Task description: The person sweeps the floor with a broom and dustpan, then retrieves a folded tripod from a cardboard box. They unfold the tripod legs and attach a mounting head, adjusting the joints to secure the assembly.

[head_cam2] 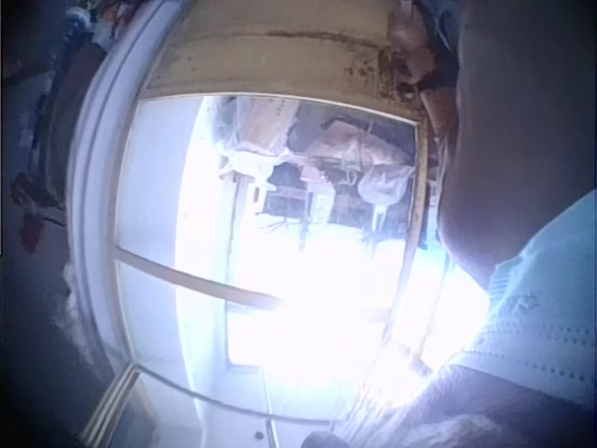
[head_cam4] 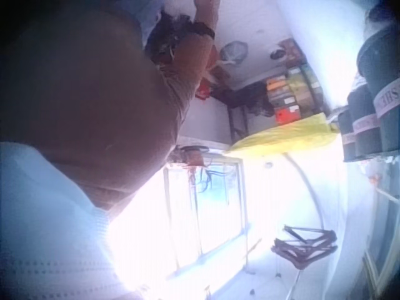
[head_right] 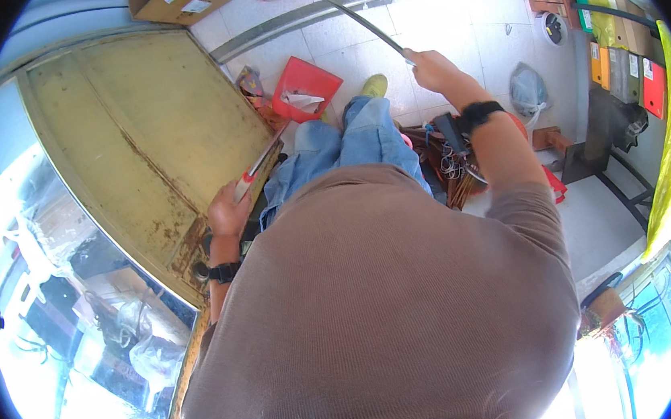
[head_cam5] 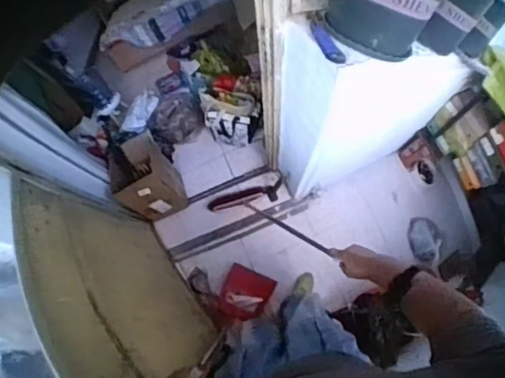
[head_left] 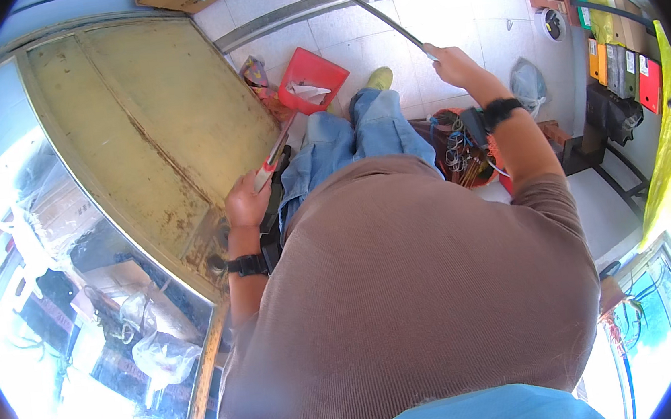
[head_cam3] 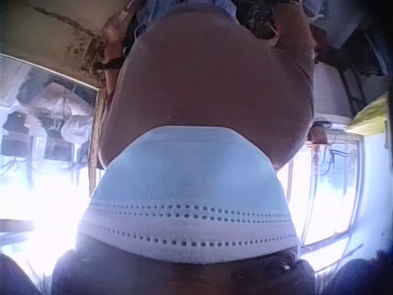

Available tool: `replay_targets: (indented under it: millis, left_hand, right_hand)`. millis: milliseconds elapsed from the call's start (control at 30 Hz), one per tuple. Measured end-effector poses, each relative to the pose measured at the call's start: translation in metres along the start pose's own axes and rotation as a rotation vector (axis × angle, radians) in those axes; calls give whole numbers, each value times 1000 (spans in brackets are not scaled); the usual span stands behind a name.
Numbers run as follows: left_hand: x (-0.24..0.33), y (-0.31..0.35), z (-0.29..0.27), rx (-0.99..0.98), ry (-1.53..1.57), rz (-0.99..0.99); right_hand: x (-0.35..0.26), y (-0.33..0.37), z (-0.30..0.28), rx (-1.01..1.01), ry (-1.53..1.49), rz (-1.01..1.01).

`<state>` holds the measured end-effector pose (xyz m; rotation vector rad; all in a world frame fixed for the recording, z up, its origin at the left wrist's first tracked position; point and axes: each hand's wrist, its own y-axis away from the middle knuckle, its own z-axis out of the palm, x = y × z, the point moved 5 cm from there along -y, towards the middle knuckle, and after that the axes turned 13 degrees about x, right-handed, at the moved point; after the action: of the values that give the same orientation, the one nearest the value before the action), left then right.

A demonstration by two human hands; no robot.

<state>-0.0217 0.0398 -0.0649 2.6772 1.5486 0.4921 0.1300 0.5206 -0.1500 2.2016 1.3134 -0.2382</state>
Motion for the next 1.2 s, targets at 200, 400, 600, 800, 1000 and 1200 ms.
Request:
replay_targets:
  millis: [200, 400, 600, 800, 1000, 1200]
  left_hand:
    - [2, 3, -10, 48, 73, 31]
    - [-4, 2, -1, 35, -15, 41]
    - [-1, 0, -3, 62, 47, 56]
    - [2, -8, 2, 10, 19, 87]
    - [0, -13, 1, 29, 97, 87]
    - [-3, -10, -1, -37, 36, 41]
  right_hand:
    - [14, 40, 64, -95, 30, 43]
    - [12, 124, 31, -156, 27, 128]
    - [-14, 154, 3, -107, 71, 149]
    - [-17, 85, 50, -98, 77, 127]
    - [12, 134, 64, -171, 117, 164]
    - [24, 211, 31, -196, 100, 252]
